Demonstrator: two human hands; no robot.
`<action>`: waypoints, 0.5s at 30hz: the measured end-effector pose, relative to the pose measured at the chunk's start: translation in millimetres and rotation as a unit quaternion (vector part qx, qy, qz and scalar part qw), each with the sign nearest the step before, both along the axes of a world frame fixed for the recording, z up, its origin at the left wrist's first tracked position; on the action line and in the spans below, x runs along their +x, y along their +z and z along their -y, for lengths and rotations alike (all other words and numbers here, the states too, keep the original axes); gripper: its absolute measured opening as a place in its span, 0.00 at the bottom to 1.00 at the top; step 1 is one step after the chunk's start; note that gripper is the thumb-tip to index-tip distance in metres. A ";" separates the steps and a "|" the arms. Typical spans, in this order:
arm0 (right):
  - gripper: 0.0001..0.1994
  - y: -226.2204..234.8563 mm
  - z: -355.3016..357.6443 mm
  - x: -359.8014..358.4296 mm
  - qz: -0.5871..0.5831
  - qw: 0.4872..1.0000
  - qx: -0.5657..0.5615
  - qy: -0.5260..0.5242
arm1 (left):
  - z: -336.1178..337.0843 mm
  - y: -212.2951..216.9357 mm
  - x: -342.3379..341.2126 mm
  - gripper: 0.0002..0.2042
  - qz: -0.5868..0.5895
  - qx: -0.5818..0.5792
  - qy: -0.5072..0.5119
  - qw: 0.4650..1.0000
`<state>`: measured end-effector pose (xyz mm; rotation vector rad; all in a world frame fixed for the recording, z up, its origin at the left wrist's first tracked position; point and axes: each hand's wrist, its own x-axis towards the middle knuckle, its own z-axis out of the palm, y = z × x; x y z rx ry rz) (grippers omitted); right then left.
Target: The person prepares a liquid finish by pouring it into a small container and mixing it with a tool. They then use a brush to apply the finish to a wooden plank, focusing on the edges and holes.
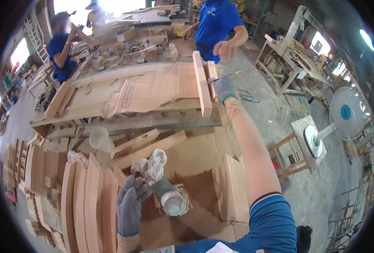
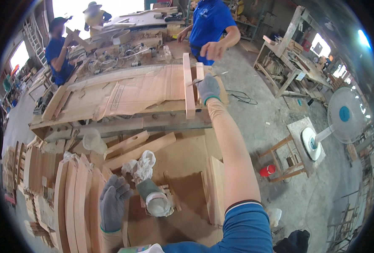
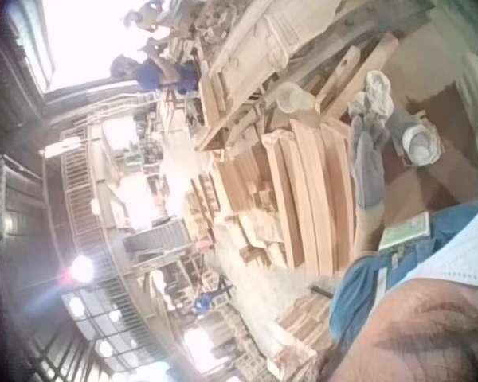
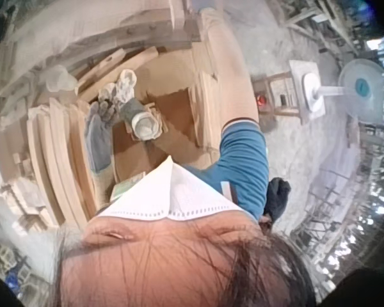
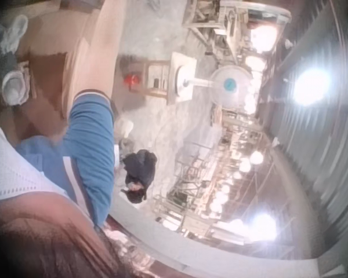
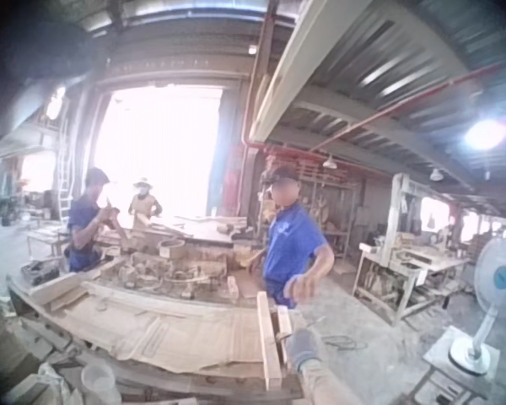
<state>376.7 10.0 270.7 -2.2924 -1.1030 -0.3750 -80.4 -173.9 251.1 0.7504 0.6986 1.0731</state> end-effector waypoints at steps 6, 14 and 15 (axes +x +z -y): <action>0.16 10.8 101.3 -18.9 -0.058 0.983 0.071 0.159 | 24.0 6.7 -24.3 0.17 -0.083 0.010 0.023 0.996; 0.09 -13.5 311.9 -199.0 -0.257 0.915 0.133 0.281 | 113.5 16.8 -88.9 0.23 -0.378 0.176 -0.032 0.909; 0.09 -17.0 331.8 -219.1 -0.277 0.906 0.140 0.288 | 131.3 15.0 -94.9 0.22 -0.402 0.177 -0.021 0.898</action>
